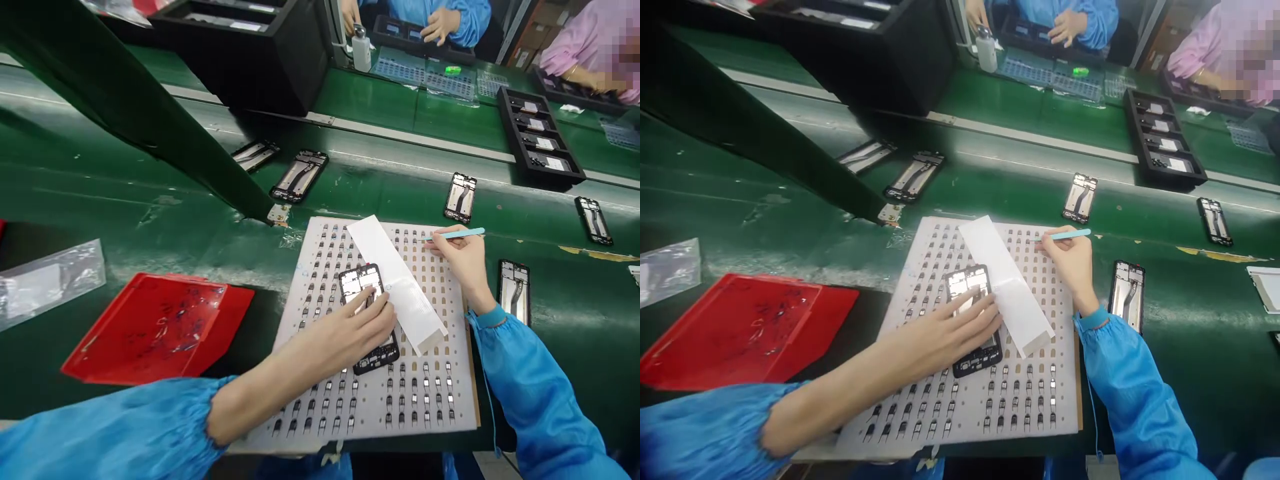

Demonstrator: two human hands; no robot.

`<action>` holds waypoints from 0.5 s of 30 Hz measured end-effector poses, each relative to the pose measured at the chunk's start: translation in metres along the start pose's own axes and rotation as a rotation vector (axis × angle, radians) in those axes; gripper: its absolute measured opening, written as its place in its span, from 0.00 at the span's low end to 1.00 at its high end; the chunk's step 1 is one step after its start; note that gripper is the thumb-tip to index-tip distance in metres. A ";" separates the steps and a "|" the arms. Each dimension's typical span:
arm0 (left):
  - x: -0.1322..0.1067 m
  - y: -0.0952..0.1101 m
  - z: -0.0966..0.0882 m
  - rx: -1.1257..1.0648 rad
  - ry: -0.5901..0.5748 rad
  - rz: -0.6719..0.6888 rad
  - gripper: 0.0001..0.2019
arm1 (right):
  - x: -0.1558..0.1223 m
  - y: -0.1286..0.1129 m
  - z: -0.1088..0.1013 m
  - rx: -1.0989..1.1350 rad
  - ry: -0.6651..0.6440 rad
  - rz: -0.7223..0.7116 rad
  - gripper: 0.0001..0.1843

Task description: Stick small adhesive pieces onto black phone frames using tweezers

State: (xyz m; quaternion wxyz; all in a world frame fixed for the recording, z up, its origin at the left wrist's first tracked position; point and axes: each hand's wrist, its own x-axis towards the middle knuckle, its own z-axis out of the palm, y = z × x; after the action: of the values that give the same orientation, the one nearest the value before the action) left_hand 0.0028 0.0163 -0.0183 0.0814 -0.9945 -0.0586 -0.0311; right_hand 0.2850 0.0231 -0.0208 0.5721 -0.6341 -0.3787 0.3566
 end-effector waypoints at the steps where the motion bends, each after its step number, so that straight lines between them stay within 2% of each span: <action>1: -0.002 0.002 0.004 -0.005 0.004 -0.014 0.27 | 0.007 0.008 0.003 -0.002 0.012 0.023 0.20; 4: -0.008 0.005 0.010 -0.028 0.074 -0.100 0.33 | 0.014 0.022 0.005 -0.007 0.040 0.044 0.18; 7: -0.018 -0.001 0.010 -0.060 0.137 -0.305 0.40 | 0.012 0.024 0.002 -0.010 0.032 0.040 0.17; 9: -0.025 -0.006 0.008 -0.085 0.150 -0.481 0.38 | 0.010 0.022 0.000 -0.014 0.020 0.041 0.17; 11: -0.030 -0.009 0.007 -0.117 0.177 -0.637 0.31 | 0.010 0.021 -0.001 -0.015 0.012 0.039 0.18; 13: -0.032 -0.010 0.008 -0.142 0.222 -0.742 0.25 | 0.010 0.021 -0.002 -0.021 0.009 0.035 0.18; 15: -0.033 -0.009 0.010 -0.157 0.247 -0.789 0.23 | 0.010 0.022 -0.002 -0.038 0.008 0.029 0.19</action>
State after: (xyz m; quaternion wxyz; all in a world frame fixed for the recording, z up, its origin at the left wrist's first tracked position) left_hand -0.0309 0.0230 -0.0295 -0.0065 -0.8877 -0.4224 -0.1832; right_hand 0.2928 0.0304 -0.0430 0.5563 -0.6518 -0.3738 0.3549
